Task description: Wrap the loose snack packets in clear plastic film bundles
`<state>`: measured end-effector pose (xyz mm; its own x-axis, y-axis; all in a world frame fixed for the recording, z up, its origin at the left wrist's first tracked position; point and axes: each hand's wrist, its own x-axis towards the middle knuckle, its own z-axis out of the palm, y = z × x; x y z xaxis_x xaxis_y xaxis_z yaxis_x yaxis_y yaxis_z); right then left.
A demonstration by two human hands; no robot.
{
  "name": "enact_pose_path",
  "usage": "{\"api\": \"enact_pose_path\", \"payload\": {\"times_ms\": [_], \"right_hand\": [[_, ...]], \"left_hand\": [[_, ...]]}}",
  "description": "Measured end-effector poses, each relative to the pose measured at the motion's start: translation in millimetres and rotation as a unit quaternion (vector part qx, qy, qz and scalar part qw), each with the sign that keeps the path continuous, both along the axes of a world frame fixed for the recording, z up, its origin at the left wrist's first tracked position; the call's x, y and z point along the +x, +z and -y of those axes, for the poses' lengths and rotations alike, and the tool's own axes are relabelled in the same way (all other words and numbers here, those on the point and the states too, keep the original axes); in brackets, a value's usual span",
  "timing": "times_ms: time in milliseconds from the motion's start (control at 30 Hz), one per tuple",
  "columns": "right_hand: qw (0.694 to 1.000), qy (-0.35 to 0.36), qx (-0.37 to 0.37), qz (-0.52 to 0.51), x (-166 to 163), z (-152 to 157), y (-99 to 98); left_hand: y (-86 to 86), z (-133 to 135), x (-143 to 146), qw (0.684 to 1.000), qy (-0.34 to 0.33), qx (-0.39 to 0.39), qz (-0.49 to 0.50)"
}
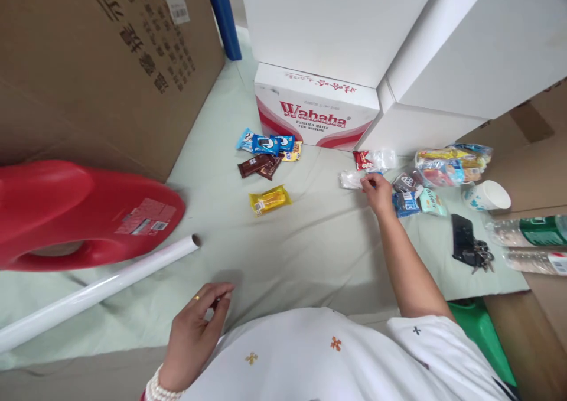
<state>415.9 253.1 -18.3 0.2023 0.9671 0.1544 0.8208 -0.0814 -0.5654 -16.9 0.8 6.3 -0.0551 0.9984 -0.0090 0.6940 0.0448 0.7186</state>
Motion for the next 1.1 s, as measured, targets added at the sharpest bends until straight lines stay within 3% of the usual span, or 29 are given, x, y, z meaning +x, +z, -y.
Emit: {"api": "enact_pose_path", "payload": {"times_ms": [133, 233, 400, 600, 733, 867, 933, 1000, 1100], "right_hand": [[0.997, -0.054, 0.043, 0.023, 15, 11, 5.7], [0.991, -0.102, 0.065, 0.053, 40, 0, 17.8], [0.978, -0.173, -0.002, 0.12, 85, -49, 35.9], [0.977, -0.151, -0.085, 0.122, 81, -88, 17.2], [0.98, -0.133, -0.076, 0.127, 69, -78, 13.5], [0.979, -0.149, -0.009, 0.136, 73, -50, 35.5], [0.984, -0.135, 0.072, 0.094, 72, -32, 49.6], [0.982, -0.112, 0.149, -0.034, 64, -11, 60.8], [0.931, -0.101, 0.153, -0.317, 33, 28, 66.5]], "left_hand": [[6.8, -15, 12, 0.999, 0.02, -0.01, 0.032], [7.8, -23, 16, 1.0, 0.0, -0.007, 0.026], [1.0, -21, 13, 1.0, -0.009, 0.001, 0.009], [-8.3, -5, 10, 1.0, -0.003, -0.014, 0.0], [-8.4, 4, 4, 0.999, 0.028, -0.019, 0.002], [-8.7, -1, 2, 0.997, 0.057, -0.043, 0.024], [-7.3, -11, 8, 0.996, 0.057, -0.053, 0.044], [-3.3, -25, 21, 0.995, 0.041, -0.056, 0.07], [5.8, -51, 51, 0.989, -0.01, -0.06, 0.135]]}}
